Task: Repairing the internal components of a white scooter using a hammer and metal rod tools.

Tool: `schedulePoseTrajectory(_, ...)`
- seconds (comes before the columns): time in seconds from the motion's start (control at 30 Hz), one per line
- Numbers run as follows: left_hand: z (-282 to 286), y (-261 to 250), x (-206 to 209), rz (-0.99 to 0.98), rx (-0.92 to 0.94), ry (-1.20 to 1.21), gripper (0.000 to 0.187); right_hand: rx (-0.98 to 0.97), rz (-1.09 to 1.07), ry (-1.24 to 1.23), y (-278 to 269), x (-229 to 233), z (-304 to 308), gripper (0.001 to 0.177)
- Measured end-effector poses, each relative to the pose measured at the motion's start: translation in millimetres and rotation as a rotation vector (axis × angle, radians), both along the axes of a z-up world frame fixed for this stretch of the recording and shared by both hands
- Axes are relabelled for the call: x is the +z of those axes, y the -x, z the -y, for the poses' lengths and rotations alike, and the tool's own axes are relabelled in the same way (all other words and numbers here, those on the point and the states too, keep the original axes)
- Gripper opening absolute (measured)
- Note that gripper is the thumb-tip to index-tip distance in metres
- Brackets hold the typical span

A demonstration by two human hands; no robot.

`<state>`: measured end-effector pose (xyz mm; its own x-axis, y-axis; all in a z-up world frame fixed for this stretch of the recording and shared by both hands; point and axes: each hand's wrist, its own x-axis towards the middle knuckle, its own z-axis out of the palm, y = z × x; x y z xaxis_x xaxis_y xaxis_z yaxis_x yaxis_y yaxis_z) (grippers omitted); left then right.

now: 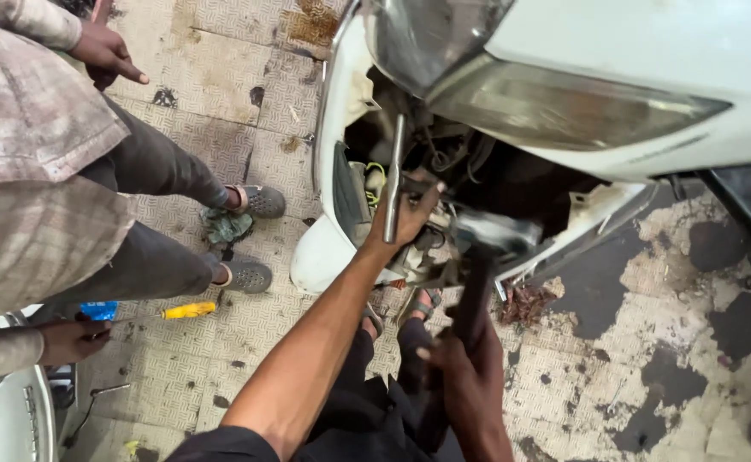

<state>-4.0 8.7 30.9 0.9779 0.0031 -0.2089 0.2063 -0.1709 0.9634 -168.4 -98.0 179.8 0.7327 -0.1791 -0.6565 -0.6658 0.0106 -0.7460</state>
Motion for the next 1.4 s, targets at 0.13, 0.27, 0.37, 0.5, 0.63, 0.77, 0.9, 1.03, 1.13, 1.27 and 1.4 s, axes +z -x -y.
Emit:
schedulePoseTrajectory(0.13, -5, -1, -28, 0.07, -0.003, -0.046, 0.023, -0.171, 0.238, -0.084, -27, -17, -37, 0.05)
schedulePoseTrajectory(0.27, 3, 2, -60, 0.076, 0.008, 0.064, 0.025, 0.168, 0.075, -0.101, -51, 2, -39, 0.043)
schedulePoseTrajectory(0.37, 2, 4, -32, 0.231, 0.034, 0.017, 0.016, 0.108, -0.028, -0.069, -42, 6, -38, 0.04)
schedulePoseTrajectory(0.5, -1, 0, -16, 0.199, 0.033, 0.045, 0.011, 0.087, -0.089, -0.042, -3, -16, -30, 0.044)
schedulePoseTrajectory(0.63, -10, 2, -11, 0.29, -0.001, 0.133, 0.023, 0.084, -0.21, -0.069, 52, -44, -12, 0.045)
schedulePoseTrajectory(0.77, -4, -12, 1, 0.254, -0.195, 0.087, 0.032, -0.025, -0.259, -0.101, 87, -48, -5, 0.054)
schedulePoseTrajectory(0.9, 12, -23, -6, 0.128, -0.418, -0.164, 0.035, -0.087, -0.295, -0.064, 117, -62, 8, 0.057)
schedulePoseTrajectory(1.03, 6, -28, 18, 0.111, -0.532, -0.297, 0.045, -0.117, -0.277, -0.078, 121, -67, 19, 0.057)
schedulePoseTrajectory(1.13, 4, -30, 26, 0.02, -0.566, -0.268, 0.047, -0.109, -0.301, -0.062, 111, -61, 19, 0.056)
schedulePoseTrajectory(1.27, 10, -26, 7, 0.046, -0.434, -0.22, 0.042, -0.06, -0.325, -0.014, 106, -57, 28, 0.052)
schedulePoseTrajectory(1.4, 2, -16, 12, 0.147, -0.316, -0.181, 0.042, -0.026, -0.385, 0.007, 103, -54, 34, 0.054)
